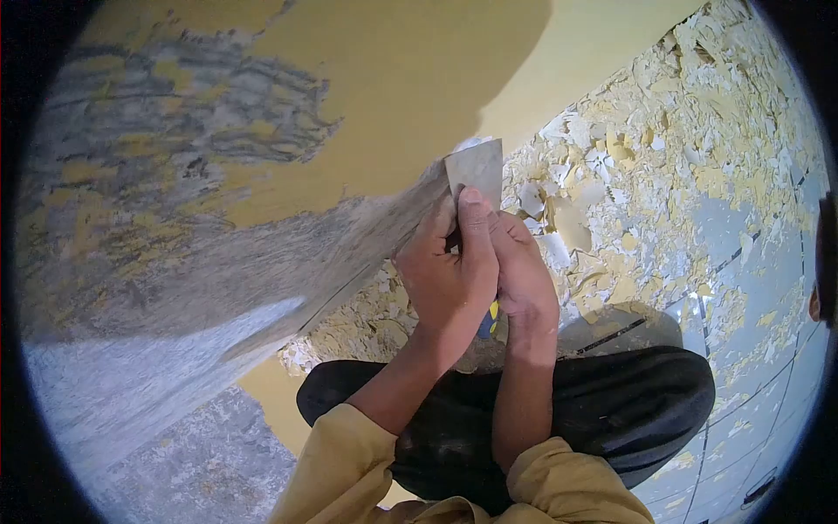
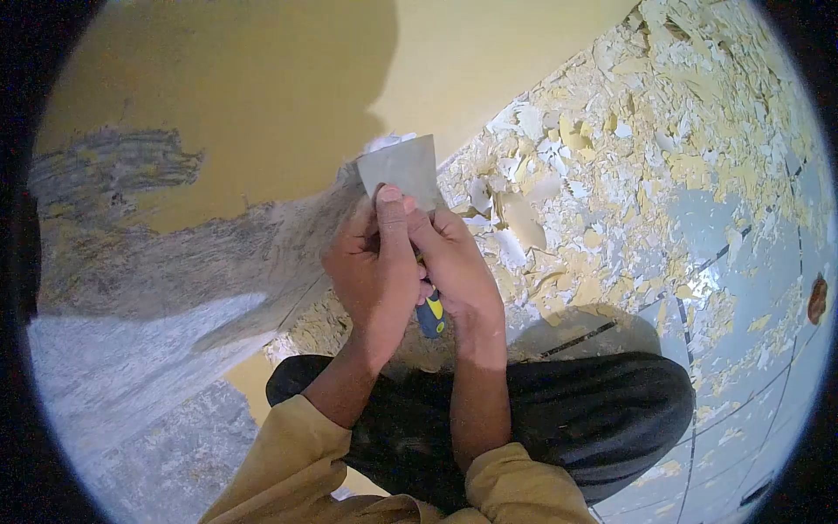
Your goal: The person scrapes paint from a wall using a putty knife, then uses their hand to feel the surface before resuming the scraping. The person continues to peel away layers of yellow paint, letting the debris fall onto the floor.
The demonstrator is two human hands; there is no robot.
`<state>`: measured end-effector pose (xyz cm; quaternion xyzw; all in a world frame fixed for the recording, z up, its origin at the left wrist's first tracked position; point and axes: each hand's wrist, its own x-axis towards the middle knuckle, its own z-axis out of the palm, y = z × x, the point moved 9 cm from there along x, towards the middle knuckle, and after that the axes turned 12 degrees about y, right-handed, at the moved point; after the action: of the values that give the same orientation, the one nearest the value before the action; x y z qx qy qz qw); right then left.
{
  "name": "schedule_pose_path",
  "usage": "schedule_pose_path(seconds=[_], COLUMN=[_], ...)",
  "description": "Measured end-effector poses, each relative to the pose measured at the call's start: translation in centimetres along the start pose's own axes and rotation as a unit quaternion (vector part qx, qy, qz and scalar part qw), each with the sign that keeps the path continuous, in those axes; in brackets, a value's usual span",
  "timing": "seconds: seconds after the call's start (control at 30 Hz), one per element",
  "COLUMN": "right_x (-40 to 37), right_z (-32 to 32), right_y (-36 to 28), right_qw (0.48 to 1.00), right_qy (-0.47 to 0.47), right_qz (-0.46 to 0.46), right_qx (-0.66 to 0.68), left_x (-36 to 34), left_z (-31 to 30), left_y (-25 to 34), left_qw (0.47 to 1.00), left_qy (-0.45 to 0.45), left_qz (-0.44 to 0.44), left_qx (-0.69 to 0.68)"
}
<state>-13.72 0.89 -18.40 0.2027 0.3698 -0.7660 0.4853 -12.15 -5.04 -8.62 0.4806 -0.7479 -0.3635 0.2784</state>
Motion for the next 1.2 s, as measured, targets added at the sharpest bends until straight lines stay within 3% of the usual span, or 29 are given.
schedule_pose_path(seconds=[0.27, 0.53, 0.67, 0.8, 0.9, 1.03, 1.2], right_x=[-1.0, -2.1, -0.9, 0.1, 0.0, -0.1, -0.4], right_z=[0.8, 2.3, 1.8, 0.6, 0.6, 0.8, 0.6], right_y=[-1.4, -0.6, 0.5, 0.4, 0.5, 0.3, -0.2], right_qw=[0.996, 0.997, 0.996, 1.0, 1.0, 1.0, 1.0], right_qy=[0.026, 0.054, 0.023, 0.019, 0.017, -0.011, -0.006], right_qz=[-0.055, -0.008, -0.004, -0.018, -0.009, -0.008, 0.009], right_qx=[-0.06, 0.056, 0.088, 0.001, 0.017, 0.025, -0.013], left_x=[0.4, 1.7, 1.1, 0.4, 0.5, 0.5, 0.1], left_z=[-0.6, -1.0, -0.8, -0.8, -0.5, -0.1, -0.4], left_y=[1.3, 3.1, 2.3, 0.8, 0.9, 1.3, 0.4], left_qw=[0.998, 0.992, 0.995, 0.999, 0.998, 0.997, 0.998], left_qy=[0.018, -0.021, -0.011, 0.036, -0.011, -0.007, 0.013], left_qz=[0.054, 0.117, 0.076, 0.014, -0.006, 0.037, -0.008], left_qx=[0.036, 0.042, 0.064, 0.014, 0.067, 0.072, 0.062])
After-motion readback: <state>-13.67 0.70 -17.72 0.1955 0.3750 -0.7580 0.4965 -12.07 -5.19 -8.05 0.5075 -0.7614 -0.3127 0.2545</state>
